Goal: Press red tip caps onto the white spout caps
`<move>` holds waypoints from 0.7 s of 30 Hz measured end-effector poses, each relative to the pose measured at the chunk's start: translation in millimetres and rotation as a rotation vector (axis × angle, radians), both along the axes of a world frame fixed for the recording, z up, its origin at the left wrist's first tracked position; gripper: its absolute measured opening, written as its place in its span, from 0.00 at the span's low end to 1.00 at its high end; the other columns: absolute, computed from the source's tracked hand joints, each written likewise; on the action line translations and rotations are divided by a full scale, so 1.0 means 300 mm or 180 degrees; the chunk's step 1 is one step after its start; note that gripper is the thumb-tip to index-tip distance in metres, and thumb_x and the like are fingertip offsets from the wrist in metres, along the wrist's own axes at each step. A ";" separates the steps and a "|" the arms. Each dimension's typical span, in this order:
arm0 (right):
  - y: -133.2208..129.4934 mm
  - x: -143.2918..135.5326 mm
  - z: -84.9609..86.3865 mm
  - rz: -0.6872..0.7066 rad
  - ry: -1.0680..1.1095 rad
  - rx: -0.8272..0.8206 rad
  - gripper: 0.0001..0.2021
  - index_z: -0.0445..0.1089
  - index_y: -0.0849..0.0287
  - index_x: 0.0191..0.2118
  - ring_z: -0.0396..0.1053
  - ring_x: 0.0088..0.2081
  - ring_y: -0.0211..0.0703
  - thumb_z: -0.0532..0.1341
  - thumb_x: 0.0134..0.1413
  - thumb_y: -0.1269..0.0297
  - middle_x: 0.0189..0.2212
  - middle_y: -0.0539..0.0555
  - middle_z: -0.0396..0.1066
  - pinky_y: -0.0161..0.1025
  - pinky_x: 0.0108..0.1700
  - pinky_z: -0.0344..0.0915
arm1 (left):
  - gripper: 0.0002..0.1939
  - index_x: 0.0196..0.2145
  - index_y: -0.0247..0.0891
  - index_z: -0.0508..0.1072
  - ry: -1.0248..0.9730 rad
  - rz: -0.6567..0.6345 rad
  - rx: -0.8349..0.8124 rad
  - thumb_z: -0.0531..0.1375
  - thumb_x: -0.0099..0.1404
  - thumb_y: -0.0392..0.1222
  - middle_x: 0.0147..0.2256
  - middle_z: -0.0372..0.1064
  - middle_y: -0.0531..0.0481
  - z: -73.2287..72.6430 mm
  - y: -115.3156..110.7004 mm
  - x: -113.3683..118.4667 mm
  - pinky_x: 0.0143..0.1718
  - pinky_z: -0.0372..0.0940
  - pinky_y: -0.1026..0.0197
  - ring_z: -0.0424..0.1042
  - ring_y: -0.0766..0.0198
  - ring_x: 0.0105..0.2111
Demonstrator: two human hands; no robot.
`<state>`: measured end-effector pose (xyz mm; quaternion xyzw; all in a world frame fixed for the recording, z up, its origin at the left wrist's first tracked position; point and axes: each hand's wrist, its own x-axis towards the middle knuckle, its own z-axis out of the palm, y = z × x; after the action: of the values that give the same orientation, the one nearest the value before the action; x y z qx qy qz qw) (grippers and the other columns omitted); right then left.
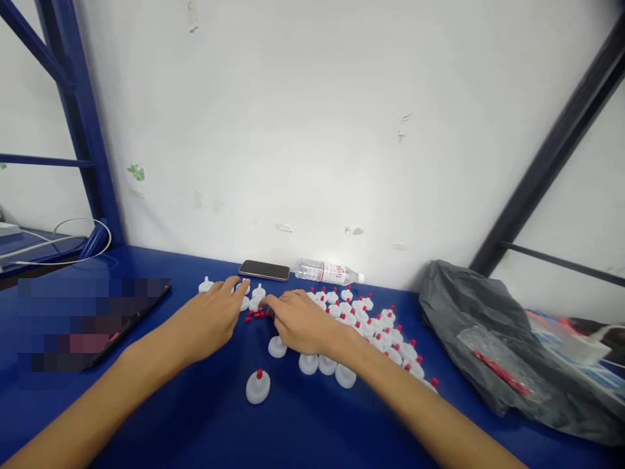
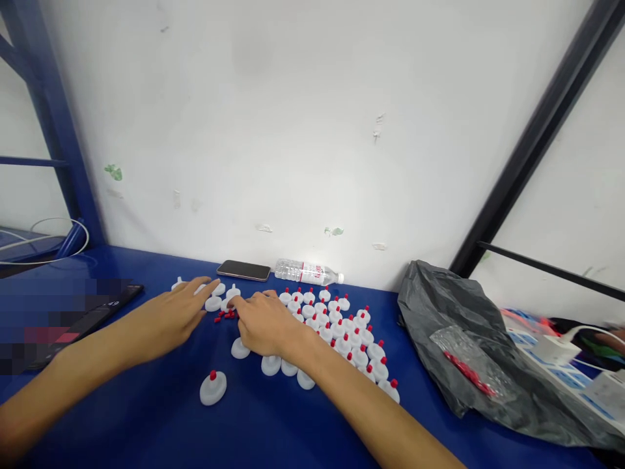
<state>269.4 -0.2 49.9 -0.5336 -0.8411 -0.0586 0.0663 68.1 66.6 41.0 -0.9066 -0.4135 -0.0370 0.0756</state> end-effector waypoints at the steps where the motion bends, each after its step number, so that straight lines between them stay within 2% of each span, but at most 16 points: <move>1: 0.000 0.001 0.000 -0.0007 0.0019 -0.0013 0.16 0.68 0.63 0.54 0.74 0.43 0.51 0.52 0.64 0.76 0.40 0.60 0.78 0.46 0.50 0.60 | 0.31 0.69 0.27 0.60 -0.0009 0.0030 0.0054 0.46 0.69 0.28 0.63 0.63 0.26 0.008 0.016 0.008 0.57 0.69 0.39 0.68 0.39 0.61; 4: 0.001 0.001 0.000 -0.0002 0.0103 -0.0073 0.15 0.71 0.61 0.50 0.74 0.45 0.50 0.53 0.63 0.76 0.42 0.59 0.79 0.46 0.54 0.58 | 0.25 0.59 0.26 0.70 -0.0005 0.0098 0.0083 0.47 0.70 0.30 0.53 0.69 0.26 0.009 0.050 0.023 0.49 0.72 0.39 0.74 0.38 0.52; 8: -0.001 -0.001 0.004 0.0028 0.0257 -0.0171 0.15 0.73 0.58 0.48 0.74 0.46 0.50 0.54 0.63 0.75 0.41 0.55 0.80 0.49 0.57 0.57 | 0.24 0.60 0.31 0.71 -0.0053 0.0073 -0.0063 0.49 0.71 0.36 0.54 0.69 0.29 -0.017 0.062 0.001 0.46 0.73 0.43 0.75 0.40 0.52; 14: -0.012 -0.011 0.018 0.0157 0.0408 -0.0391 0.15 0.75 0.54 0.49 0.75 0.45 0.46 0.53 0.66 0.72 0.36 0.49 0.81 0.53 0.62 0.54 | 0.25 0.60 0.38 0.73 -0.0225 0.0226 -0.0248 0.46 0.73 0.43 0.51 0.74 0.35 -0.057 -0.013 -0.110 0.50 0.71 0.42 0.77 0.43 0.50; 15: -0.015 -0.015 0.021 0.0162 0.0403 -0.0397 0.15 0.75 0.53 0.49 0.75 0.45 0.46 0.53 0.65 0.72 0.36 0.49 0.81 0.54 0.63 0.53 | 0.26 0.62 0.37 0.72 -0.0259 0.0289 -0.0253 0.46 0.73 0.44 0.51 0.74 0.34 -0.066 -0.027 -0.120 0.49 0.71 0.41 0.77 0.42 0.49; 17: -0.020 -0.022 0.026 0.0128 0.0351 -0.0353 0.15 0.76 0.54 0.49 0.75 0.47 0.47 0.54 0.65 0.72 0.38 0.51 0.81 0.56 0.65 0.52 | 0.31 0.69 0.33 0.62 -0.0468 0.0455 -0.0252 0.45 0.73 0.45 0.55 0.71 0.30 -0.080 -0.041 -0.119 0.48 0.71 0.39 0.77 0.38 0.50; 19: -0.026 -0.028 0.029 0.0037 0.0257 -0.0259 0.14 0.77 0.57 0.47 0.74 0.50 0.51 0.55 0.65 0.71 0.40 0.55 0.80 0.58 0.65 0.51 | 0.34 0.73 0.32 0.53 -0.0671 0.0376 -0.0292 0.44 0.74 0.46 0.60 0.65 0.28 -0.084 -0.039 -0.098 0.49 0.70 0.37 0.74 0.35 0.54; 20: -0.028 -0.031 0.031 -0.0012 0.0204 -0.0216 0.12 0.78 0.58 0.46 0.73 0.51 0.53 0.56 0.66 0.70 0.40 0.58 0.80 0.59 0.65 0.51 | 0.33 0.73 0.34 0.54 -0.0713 0.0257 -0.0339 0.44 0.74 0.46 0.61 0.64 0.29 -0.082 -0.033 -0.084 0.50 0.69 0.38 0.72 0.36 0.56; 21: -0.030 -0.034 0.032 -0.0052 0.0155 -0.0190 0.11 0.78 0.60 0.45 0.73 0.52 0.54 0.58 0.66 0.68 0.39 0.59 0.80 0.59 0.65 0.52 | 0.31 0.71 0.37 0.58 -0.0710 0.0113 -0.0392 0.46 0.73 0.46 0.60 0.66 0.31 -0.078 -0.027 -0.072 0.51 0.69 0.39 0.72 0.37 0.56</move>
<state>259.1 -9.3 59.6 -0.5434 -0.8363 -0.0211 0.0703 46.5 58.6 17.4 -0.8924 -0.4367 -0.1109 -0.0260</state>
